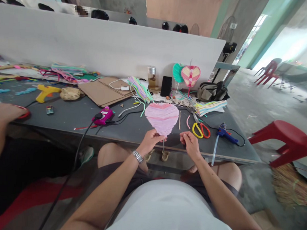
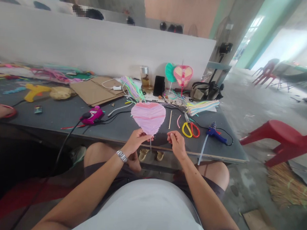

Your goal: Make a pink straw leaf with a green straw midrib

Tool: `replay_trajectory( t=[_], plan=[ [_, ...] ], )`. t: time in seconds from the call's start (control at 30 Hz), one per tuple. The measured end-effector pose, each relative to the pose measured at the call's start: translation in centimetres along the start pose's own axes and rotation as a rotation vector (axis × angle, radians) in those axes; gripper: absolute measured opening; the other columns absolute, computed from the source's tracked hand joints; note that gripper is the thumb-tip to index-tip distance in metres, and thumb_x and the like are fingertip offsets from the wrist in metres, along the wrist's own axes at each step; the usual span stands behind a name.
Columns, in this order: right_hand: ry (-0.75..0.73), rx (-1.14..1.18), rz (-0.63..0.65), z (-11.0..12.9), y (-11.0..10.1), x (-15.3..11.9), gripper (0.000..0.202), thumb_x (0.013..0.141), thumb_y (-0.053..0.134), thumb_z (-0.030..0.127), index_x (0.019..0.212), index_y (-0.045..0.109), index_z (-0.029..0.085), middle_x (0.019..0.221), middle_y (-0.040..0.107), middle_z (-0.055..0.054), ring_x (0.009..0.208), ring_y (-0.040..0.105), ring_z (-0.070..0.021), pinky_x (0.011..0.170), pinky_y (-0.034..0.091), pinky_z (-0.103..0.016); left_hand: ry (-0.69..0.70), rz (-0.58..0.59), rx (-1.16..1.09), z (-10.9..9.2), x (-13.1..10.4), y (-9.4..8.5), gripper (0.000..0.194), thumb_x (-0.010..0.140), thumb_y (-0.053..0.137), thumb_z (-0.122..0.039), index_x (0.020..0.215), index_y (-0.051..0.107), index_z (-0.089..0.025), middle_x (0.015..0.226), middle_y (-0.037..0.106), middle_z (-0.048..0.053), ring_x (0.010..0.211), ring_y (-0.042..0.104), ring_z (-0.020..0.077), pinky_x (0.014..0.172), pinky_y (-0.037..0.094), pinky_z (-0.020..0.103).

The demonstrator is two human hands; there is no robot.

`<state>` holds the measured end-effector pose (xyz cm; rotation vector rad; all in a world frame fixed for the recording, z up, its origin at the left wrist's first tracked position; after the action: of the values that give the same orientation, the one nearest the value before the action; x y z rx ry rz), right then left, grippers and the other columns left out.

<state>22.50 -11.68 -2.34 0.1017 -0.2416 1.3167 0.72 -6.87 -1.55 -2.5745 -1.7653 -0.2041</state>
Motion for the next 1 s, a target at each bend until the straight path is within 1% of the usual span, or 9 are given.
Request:
replay_trajectory(
  t=[0.23,0.37,0.5,0.57,0.63,0.73,0.83,0.93,1.0],
  plan=[
    [0.005,-0.059,0.031,0.6,0.0,-0.4,0.037,0.085,0.063,0.058,0.084,0.069,0.021,0.062,0.065,-0.002,0.053,0.054,-0.0146,0.052,0.046,-0.029,0.006,0.002,0.007,-0.1,0.0,0.0,0.029,0.075,0.082,-0.038,0.090,0.075,-0.015,0.080,0.079,0.007,0.074,0.073,0.0215,0.070,0.057,0.031],
    [-0.044,-0.145,0.035,1.3,0.8,-0.2,0.034,0.091,0.056,0.053,0.078,0.063,0.022,0.059,0.060,0.000,0.052,0.051,-0.0147,0.052,0.043,-0.028,0.004,0.005,0.012,-0.2,0.0,0.0,0.031,0.074,0.083,-0.040,0.089,0.075,-0.015,0.079,0.078,0.007,0.074,0.073,0.0220,0.069,0.057,0.031],
    [-0.159,-0.281,0.016,2.8,2.6,0.4,0.034,0.096,0.052,0.042,0.067,0.049,0.025,0.059,0.049,0.002,0.059,0.046,-0.0155,0.063,0.040,-0.030,0.000,0.000,0.009,-0.3,0.0,0.1,0.035,0.071,0.086,-0.042,0.088,0.075,-0.014,0.076,0.077,0.006,0.070,0.071,0.0205,0.068,0.056,0.030],
    [-0.225,-0.335,0.026,3.6,3.7,0.9,0.030,0.094,0.058,0.039,0.068,0.051,0.025,0.067,0.053,-0.001,0.070,0.049,-0.0185,0.073,0.041,-0.032,-0.002,-0.001,-0.002,-0.2,0.0,0.1,0.036,0.070,0.087,-0.043,0.087,0.074,-0.015,0.075,0.077,0.005,0.069,0.070,0.0193,0.068,0.056,0.030],
    [-0.331,-0.438,0.046,4.2,4.7,1.4,0.021,0.093,0.061,0.035,0.075,0.056,0.024,0.080,0.059,-0.006,0.083,0.052,-0.0226,0.082,0.041,-0.035,-0.002,0.002,-0.013,-0.1,0.0,0.1,0.037,0.069,0.087,-0.044,0.086,0.073,-0.015,0.074,0.076,0.004,0.068,0.069,0.0185,0.068,0.056,0.030],
    [-0.488,-0.613,0.065,4.2,5.4,2.1,0.012,0.092,0.059,0.028,0.082,0.059,0.024,0.087,0.062,-0.009,0.089,0.053,-0.0256,0.087,0.040,-0.038,-0.004,0.007,-0.025,0.1,0.1,0.1,0.039,0.067,0.088,-0.046,0.086,0.073,-0.015,0.073,0.075,0.004,0.068,0.069,0.0189,0.070,0.057,0.031],
    [-0.493,-0.615,0.017,3.8,4.8,2.4,0.014,0.094,0.054,0.027,0.081,0.056,0.024,0.084,0.059,-0.008,0.085,0.053,-0.0244,0.084,0.041,-0.038,-0.012,0.006,-0.028,0.2,0.0,0.0,0.040,0.068,0.088,-0.045,0.089,0.074,-0.015,0.077,0.077,0.005,0.071,0.071,0.0205,0.071,0.058,0.032],
    [-0.422,-0.552,-0.110,3.4,2.7,2.4,0.018,0.100,0.046,0.031,0.086,0.055,0.024,0.082,0.058,-0.006,0.078,0.053,-0.0216,0.077,0.042,-0.035,-0.024,0.005,-0.022,0.2,0.0,0.0,0.038,0.071,0.086,-0.043,0.092,0.075,-0.014,0.080,0.078,0.006,0.074,0.073,0.0224,0.072,0.058,0.033],
    [-0.362,-0.514,-0.179,3.2,0.9,2.2,0.020,0.101,0.046,0.035,0.086,0.053,0.024,0.076,0.056,-0.002,0.070,0.050,-0.0196,0.071,0.041,-0.034,-0.030,0.005,-0.021,0.1,0.0,0.1,0.038,0.071,0.086,-0.042,0.094,0.075,-0.014,0.081,0.078,0.007,0.075,0.074,0.0233,0.072,0.058,0.033]
  ],
)
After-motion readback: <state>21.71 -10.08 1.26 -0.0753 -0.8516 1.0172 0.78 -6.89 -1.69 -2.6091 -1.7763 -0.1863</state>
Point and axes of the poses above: each hand's wrist, its own x-axis towards the middle knuckle, its own y-axis out of the palm, z = x × y, the point moved 1 cm from there along x, towards the middle knuckle
